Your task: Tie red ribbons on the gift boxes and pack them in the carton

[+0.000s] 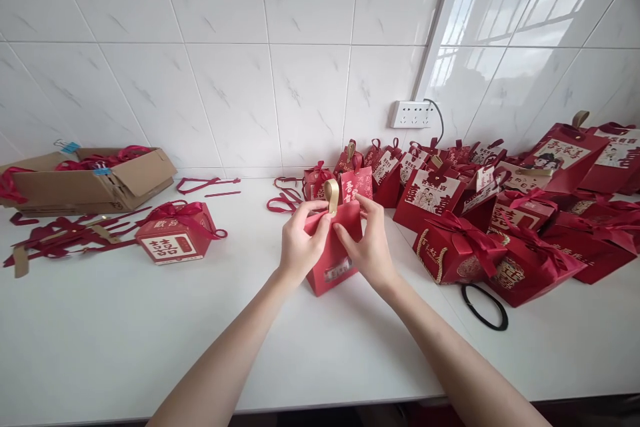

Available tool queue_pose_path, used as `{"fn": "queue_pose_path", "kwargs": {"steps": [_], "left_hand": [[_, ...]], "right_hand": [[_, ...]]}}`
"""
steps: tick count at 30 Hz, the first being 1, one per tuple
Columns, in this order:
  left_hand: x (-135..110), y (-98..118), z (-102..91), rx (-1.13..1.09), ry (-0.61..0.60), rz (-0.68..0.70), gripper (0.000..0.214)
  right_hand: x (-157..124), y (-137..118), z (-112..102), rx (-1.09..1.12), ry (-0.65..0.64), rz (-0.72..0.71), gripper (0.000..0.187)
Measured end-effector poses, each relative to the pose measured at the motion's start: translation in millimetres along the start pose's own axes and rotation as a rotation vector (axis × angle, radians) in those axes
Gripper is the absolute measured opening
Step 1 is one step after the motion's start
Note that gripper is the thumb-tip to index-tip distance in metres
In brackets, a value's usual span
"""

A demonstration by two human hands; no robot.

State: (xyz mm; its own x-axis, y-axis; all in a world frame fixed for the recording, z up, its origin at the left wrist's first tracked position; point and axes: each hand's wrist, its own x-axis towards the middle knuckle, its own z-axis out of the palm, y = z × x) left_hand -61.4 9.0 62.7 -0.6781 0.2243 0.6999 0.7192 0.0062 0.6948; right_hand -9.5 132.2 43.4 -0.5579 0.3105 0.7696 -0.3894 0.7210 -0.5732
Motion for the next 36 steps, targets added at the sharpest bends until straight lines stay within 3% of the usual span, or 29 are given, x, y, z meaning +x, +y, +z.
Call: {"fn": "queue_pose_path", "kwargs": {"steps": [4,8,11,14,16,18,21,25,31,36], "left_hand": [[-3,-9,0.2,-0.115,-0.048,-0.092,0.034],[-6,-9,-0.2,-0.322,-0.276,-0.127,0.044],[-7,-8,-0.2,-0.356,-0.374,-0.127,0.045],[-3,-10,-1.4,-0.269,-0.209,-0.148,0.033],[0,-11,-2.6,-0.191,-0.064,-0.207,0.027],[4,-12,-3.7,-0.172,-0.001,-0.293,0.029],[7,-10,-4.5,-0.316,-0.102,-0.392,0.030],[6,-6,-3.6,-0.431,-0.219,-0.408,0.029],[5,-2,-4.0,-0.416,-0.103,-0.404,0.018],[10,0,-10.0,-0.495,0.016,-0.617,0.031]], "right_hand": [[-3,7,3,-0.082,-0.091,0.025,0.049],[-2,6,-1,-0.072,-0.296,0.102,0.078],[3,4,-7,0.049,-0.332,0.200,0.063],[10,3,-16,0.266,-0.267,0.396,0.035],[14,4,-20,0.465,-0.193,0.512,0.028],[16,4,-24,0.622,-0.150,0.581,0.024],[17,4,-28,0.698,-0.154,0.644,0.024],[17,2,-30,0.728,-0.148,0.659,0.024],[15,9,-28,0.785,-0.198,0.611,0.034],[13,16,-25,0.733,-0.342,0.605,0.035]]}}
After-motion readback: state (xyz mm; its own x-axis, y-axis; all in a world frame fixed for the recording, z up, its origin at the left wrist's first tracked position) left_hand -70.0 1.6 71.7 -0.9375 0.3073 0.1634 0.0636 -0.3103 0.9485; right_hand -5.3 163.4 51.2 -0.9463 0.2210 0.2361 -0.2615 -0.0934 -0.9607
